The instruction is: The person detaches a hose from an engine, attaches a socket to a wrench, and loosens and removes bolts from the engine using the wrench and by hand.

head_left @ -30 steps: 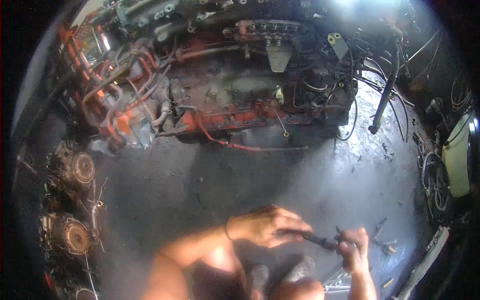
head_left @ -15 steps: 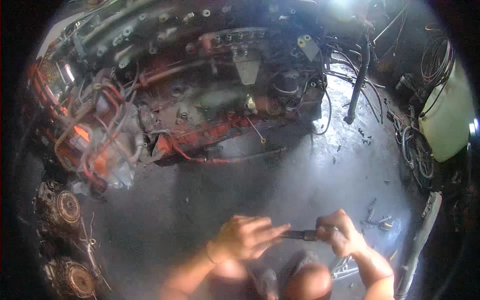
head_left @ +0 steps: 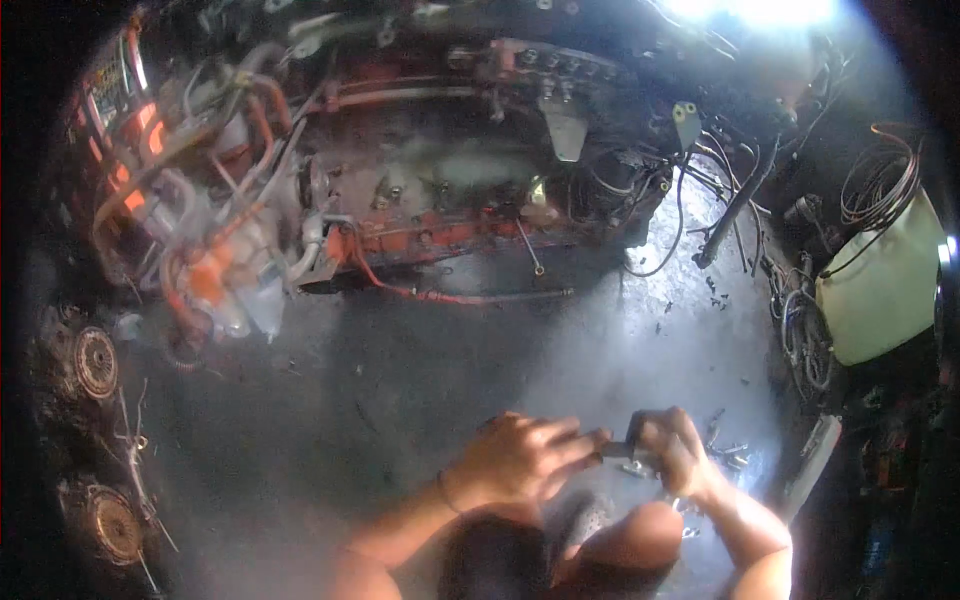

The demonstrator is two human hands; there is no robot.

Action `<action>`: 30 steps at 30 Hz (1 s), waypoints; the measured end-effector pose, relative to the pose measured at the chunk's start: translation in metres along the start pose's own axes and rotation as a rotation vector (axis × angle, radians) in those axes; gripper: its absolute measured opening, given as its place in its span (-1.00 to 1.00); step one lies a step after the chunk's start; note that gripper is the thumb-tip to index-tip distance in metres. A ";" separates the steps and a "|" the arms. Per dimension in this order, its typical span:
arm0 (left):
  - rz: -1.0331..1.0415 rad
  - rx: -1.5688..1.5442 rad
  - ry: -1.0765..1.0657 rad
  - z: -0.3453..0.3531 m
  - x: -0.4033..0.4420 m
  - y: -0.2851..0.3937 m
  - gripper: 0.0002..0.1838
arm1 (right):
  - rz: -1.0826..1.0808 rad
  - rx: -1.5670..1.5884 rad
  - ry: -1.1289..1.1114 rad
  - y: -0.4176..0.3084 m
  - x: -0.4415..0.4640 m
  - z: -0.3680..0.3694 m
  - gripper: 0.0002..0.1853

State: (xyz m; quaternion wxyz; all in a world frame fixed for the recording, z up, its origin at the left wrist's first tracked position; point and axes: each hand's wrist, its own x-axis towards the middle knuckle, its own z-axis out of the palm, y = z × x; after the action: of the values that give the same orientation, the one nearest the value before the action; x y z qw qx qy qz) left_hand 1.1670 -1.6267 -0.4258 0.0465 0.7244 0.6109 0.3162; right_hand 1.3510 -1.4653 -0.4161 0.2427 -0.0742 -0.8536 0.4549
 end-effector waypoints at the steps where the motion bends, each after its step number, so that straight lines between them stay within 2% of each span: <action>1: -0.023 -0.025 0.070 -0.002 -0.005 -0.003 -0.63 | 0.246 0.092 -0.128 -0.005 0.011 -0.001 -0.63; 2: -0.024 -0.028 0.081 -0.004 -0.011 -0.004 -0.63 | 0.491 0.183 -0.251 -0.011 0.023 -0.001 -0.62; 4: -0.181 -0.161 0.123 -0.005 -0.022 -0.002 -0.71 | 0.548 0.105 -0.338 -0.041 0.050 0.006 -0.59; 6: -0.229 -0.212 0.119 -0.003 -0.037 0.005 -0.74 | 0.376 0.034 -0.367 -0.068 0.068 0.019 -0.58; 7: -0.279 -0.304 0.184 0.002 -0.045 0.008 -0.74 | 0.355 -0.036 -0.468 -0.069 0.075 0.025 -0.57; 8: -0.329 -0.395 0.248 0.004 -0.053 0.011 -0.74 | 0.357 -0.039 -0.465 -0.072 0.079 0.028 -0.57; 10: -0.368 -0.460 0.230 -0.001 -0.060 0.019 -0.73 | 0.282 -0.038 -0.643 -0.076 0.085 0.034 -0.63; 11: -0.384 -0.521 0.297 0.000 -0.061 0.021 -0.73 | 0.277 -0.100 -0.696 -0.075 0.088 0.038 -0.65; 12: -0.403 -0.584 0.367 -0.002 -0.059 0.023 -0.74 | 0.281 -0.099 -0.704 -0.075 0.092 0.041 -0.65; 14: -0.406 -0.537 0.344 -0.013 -0.050 0.022 -0.73 | 0.228 0.019 -0.714 -0.070 0.097 0.042 -0.57; 16: -0.383 -0.534 0.418 -0.011 -0.038 0.016 -0.72 | 0.140 0.049 -0.731 -0.049 0.097 0.043 -0.56; 17: -0.395 -0.527 0.438 -0.007 -0.032 0.011 -0.72 | 0.010 0.026 -0.702 -0.044 0.102 0.043 -0.56; 20: -0.523 -0.432 0.458 0.000 -0.017 -0.004 -0.67 | 0.122 0.064 -0.743 -0.028 0.124 0.038 -0.54; 22: -0.512 -0.373 0.464 0.005 -0.013 -0.020 -0.65 | 0.173 0.198 -0.742 -0.014 0.132 0.038 -0.53; 23: -0.490 -0.322 0.460 0.009 -0.011 -0.028 -0.62 | 0.078 0.270 -0.732 0.008 0.129 0.041 -0.55; 24: -0.541 -0.309 0.425 0.007 -0.008 -0.031 -0.56 | -0.105 0.351 -0.667 0.035 0.127 0.048 -0.56; 27: -0.575 -0.321 0.423 0.019 -0.016 -0.052 -0.43 | -0.111 0.332 -0.685 0.086 0.115 0.043 -0.53; 29: -0.588 -0.256 0.498 0.033 -0.029 -0.065 -0.33 | -0.058 0.150 -0.650 0.134 0.097 0.042 -0.45; 30: -0.389 -0.002 0.711 0.049 -0.035 -0.078 -0.30 | -0.069 0.171 -0.642 0.153 0.086 0.037 -0.45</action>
State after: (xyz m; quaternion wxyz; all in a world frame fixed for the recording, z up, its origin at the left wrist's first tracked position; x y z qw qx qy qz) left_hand 1.1230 -1.6241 -0.5142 -0.1082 0.4407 0.7143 0.5328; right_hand 1.2441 -1.3750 -0.5280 -0.0179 0.1224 -0.8472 0.5167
